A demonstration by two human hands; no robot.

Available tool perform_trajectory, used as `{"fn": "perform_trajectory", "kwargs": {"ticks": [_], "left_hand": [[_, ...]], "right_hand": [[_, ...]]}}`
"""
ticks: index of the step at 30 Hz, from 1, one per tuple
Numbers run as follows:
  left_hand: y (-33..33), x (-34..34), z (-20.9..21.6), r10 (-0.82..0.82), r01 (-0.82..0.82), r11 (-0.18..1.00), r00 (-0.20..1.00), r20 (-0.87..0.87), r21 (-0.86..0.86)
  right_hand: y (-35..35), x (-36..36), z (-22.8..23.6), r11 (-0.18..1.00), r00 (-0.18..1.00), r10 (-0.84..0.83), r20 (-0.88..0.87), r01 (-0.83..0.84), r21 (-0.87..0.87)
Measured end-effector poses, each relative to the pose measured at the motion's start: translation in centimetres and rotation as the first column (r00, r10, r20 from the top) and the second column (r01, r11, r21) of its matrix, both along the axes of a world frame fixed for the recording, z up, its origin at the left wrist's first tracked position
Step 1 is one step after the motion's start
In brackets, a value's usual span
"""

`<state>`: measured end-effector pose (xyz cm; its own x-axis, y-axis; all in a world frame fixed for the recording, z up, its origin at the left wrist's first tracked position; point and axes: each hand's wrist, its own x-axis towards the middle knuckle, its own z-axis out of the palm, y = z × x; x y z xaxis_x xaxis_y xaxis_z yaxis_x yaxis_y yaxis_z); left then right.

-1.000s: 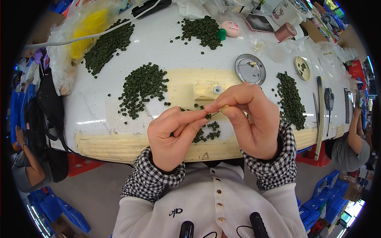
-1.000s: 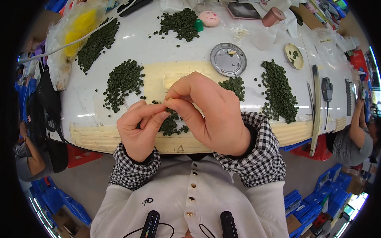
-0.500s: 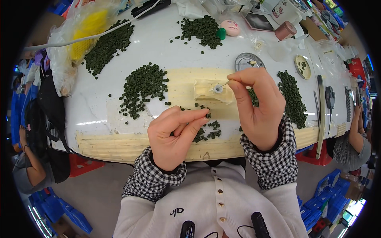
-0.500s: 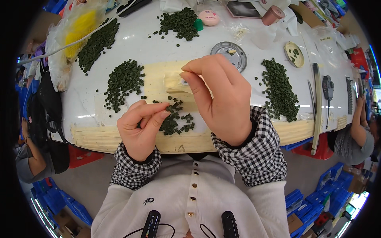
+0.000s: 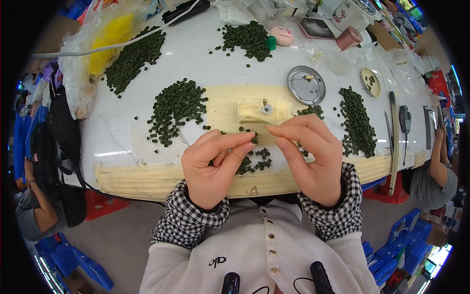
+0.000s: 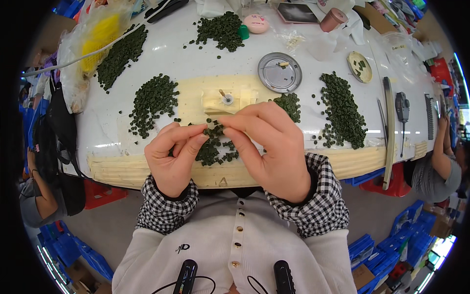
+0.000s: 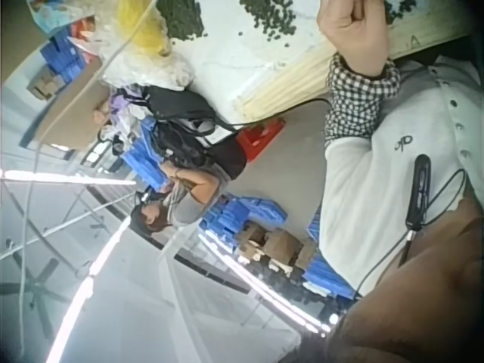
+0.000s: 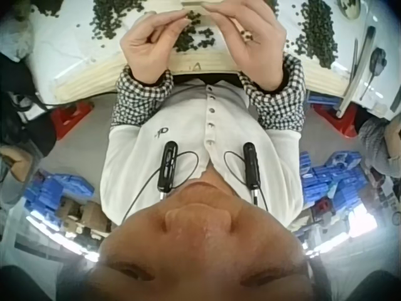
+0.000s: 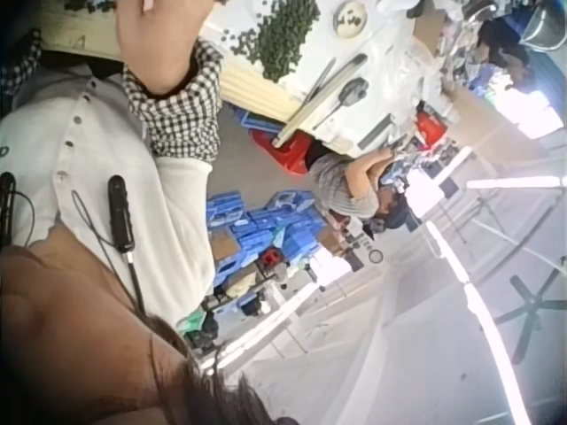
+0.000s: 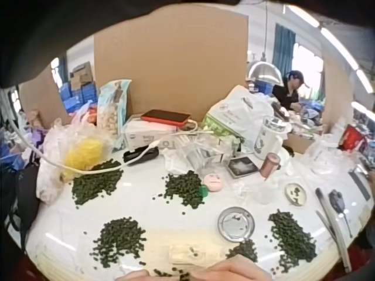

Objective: Sorting small green components on a workbench and placing them into a small tray.

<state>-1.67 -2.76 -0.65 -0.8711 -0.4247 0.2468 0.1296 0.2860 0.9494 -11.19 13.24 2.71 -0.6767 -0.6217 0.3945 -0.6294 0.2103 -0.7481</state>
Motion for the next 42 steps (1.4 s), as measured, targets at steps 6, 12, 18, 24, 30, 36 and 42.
{"fn": "perform_trajectory", "kwargs": {"ticks": [6, 12, 18, 24, 30, 36, 42], "left_hand": [[0.1, 0.0, 0.1, 0.002, -0.002, 1.000, 1.000, 0.001, -0.020], [0.2, 0.0, 0.3, -0.011, 0.011, 0.993, 1.000, -0.006, -0.119], [0.2, 0.0, 0.3, -0.076, 0.092, 0.985, 0.991, 0.107, -0.145], [-0.3, 0.2, 0.4, -0.124, 0.177, 0.950, 0.970, 0.211, -0.256], [-0.8, 0.5, 0.7, -0.203, 0.134, 0.910, 0.969, 0.139, 0.393], [-1.4, 0.5, 1.4, -0.122, 0.060, -0.108, 0.990, -0.074, 0.992], [-1.5, 1.2, 0.9, -0.096, 0.055, -0.070, 0.993, -0.061, 0.996]], "right_hand": [[0.1, 1.7, -0.8, 0.997, 0.997, 0.064, 0.049, -0.061, -0.051], [0.3, 1.6, -1.1, 0.996, 0.997, 0.080, 0.002, -0.079, -0.032], [1.4, 1.2, -1.2, 0.998, 0.997, -0.060, -0.041, 0.061, 0.034], [3.8, 0.3, -2.2, 0.956, 0.962, -0.170, -0.214, 0.214, 0.199], [3.9, 0.9, -2.8, 0.919, 0.930, -0.159, -0.330, 0.262, 0.295], [3.4, 1.2, -3.2, 0.922, 0.926, -0.136, -0.353, 0.248, 0.298], [4.2, 1.0, -3.2, 0.935, 0.938, -0.212, -0.275, 0.276, 0.224]]}}
